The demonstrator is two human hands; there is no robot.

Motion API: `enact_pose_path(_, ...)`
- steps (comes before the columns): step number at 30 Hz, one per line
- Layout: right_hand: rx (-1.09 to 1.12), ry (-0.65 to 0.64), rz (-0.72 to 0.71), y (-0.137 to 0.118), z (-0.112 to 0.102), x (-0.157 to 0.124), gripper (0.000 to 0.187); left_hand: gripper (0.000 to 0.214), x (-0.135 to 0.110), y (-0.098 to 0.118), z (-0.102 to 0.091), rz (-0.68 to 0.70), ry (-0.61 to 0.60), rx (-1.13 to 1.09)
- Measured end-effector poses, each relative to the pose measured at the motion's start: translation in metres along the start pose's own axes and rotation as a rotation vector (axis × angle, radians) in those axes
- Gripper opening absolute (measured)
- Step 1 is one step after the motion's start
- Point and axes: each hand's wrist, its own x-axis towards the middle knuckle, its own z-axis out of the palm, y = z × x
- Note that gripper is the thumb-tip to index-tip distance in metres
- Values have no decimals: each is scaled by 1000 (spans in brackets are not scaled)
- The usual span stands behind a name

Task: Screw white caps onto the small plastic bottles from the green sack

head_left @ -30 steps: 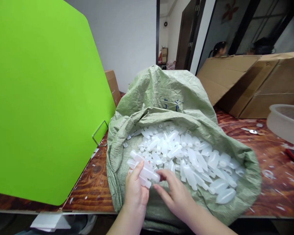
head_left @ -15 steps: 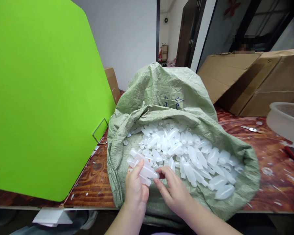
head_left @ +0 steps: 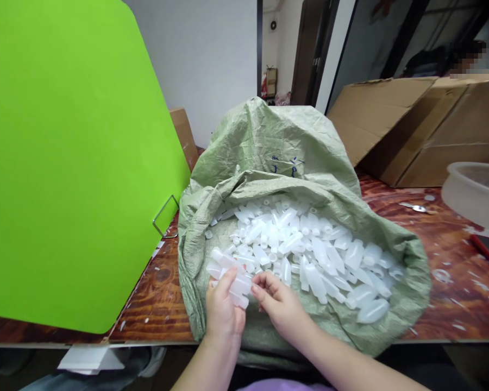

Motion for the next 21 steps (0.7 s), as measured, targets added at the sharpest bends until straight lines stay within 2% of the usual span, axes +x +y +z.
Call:
enact_pose_path(4, -28, -47, -9, 6, 2, -1, 30, 30, 1, 3, -9, -24, -36, 25)
enact_pose_path(7, -38, -26, -20, 10, -2, -5, 31, 31, 3, 4, -14, -67, -84, 24)
enact_pose_path(9, -4, -6, -37, 10, -4, -8, 32, 29, 6, 6, -16, -89, -67, -8)
enact_pose_path(11, 54, 33, -61, 8, -7, -8, 32, 25, 10, 8, -19, -93, -14, -37)
enact_pose_path(13, 129, 134, -89, 3, -9, -6, 33, 24, 14, 10, -21, -94, 14, -19)
enact_pose_path(15, 182, 276, -121, 1, -9, -1, 37, 25, 13, 10, -22, -107, -4, 41)
enact_pose_path(17, 163, 361, -149, 1, -7, 2, 41, 27, 5, 8, -19, -117, -22, 152)
enact_pose_path(18, 116, 372, -155, 2, -5, 3, 43, 31, 0, 6, -16, -104, -33, 237)
enact_pose_path(19, 56, 347, -174, 4, -3, 5, 39, 33, -6, 4, -11, -45, 17, 345)
enact_pose_path(21, -114, 347, -238, 6, -4, 11, 30, 37, -17, -1, 0, -14, -65, 417)
